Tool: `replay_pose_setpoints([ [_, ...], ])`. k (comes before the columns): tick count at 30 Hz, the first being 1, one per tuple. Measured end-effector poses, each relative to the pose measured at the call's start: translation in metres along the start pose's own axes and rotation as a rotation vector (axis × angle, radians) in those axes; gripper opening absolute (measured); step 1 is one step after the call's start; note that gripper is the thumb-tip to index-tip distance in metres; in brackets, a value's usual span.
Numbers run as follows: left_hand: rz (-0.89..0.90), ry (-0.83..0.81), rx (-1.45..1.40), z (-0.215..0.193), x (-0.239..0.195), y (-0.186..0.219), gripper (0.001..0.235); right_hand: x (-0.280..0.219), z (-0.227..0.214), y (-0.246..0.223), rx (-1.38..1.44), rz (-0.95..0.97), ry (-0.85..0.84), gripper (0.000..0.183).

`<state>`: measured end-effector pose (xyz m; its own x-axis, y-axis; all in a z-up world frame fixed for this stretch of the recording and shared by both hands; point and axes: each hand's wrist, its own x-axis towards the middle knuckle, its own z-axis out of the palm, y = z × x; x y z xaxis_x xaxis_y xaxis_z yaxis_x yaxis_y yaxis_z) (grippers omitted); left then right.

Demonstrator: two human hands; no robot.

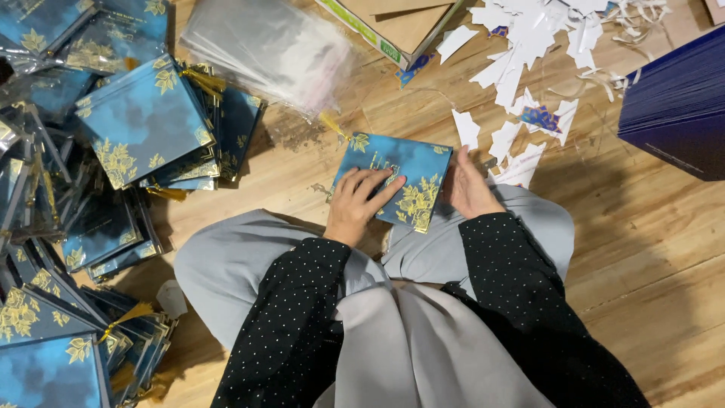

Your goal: The person picks up a book and a plastic bag from the floor, inserts the book into the bag, and uses an adhesive strip to seal the bag.

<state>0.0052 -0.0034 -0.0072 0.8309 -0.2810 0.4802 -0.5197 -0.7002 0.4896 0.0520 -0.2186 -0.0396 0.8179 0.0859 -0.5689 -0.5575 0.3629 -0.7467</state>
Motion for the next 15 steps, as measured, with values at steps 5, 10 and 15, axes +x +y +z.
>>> replay_pose_setpoints([
  [5,0.290,0.050,0.321,0.007,0.000,0.012,0.035,0.009,-0.027,0.025,-0.007,0.011,-0.338,0.019],
  [10,0.127,-0.431,0.281,0.026,0.004,0.005,0.088,0.024,-0.033,0.031,-0.158,-0.136,-0.040,0.040],
  [15,-0.119,-0.338,0.108,0.017,0.035,-0.032,0.063,0.031,-0.035,0.019,-0.038,-0.138,0.201,0.047],
])
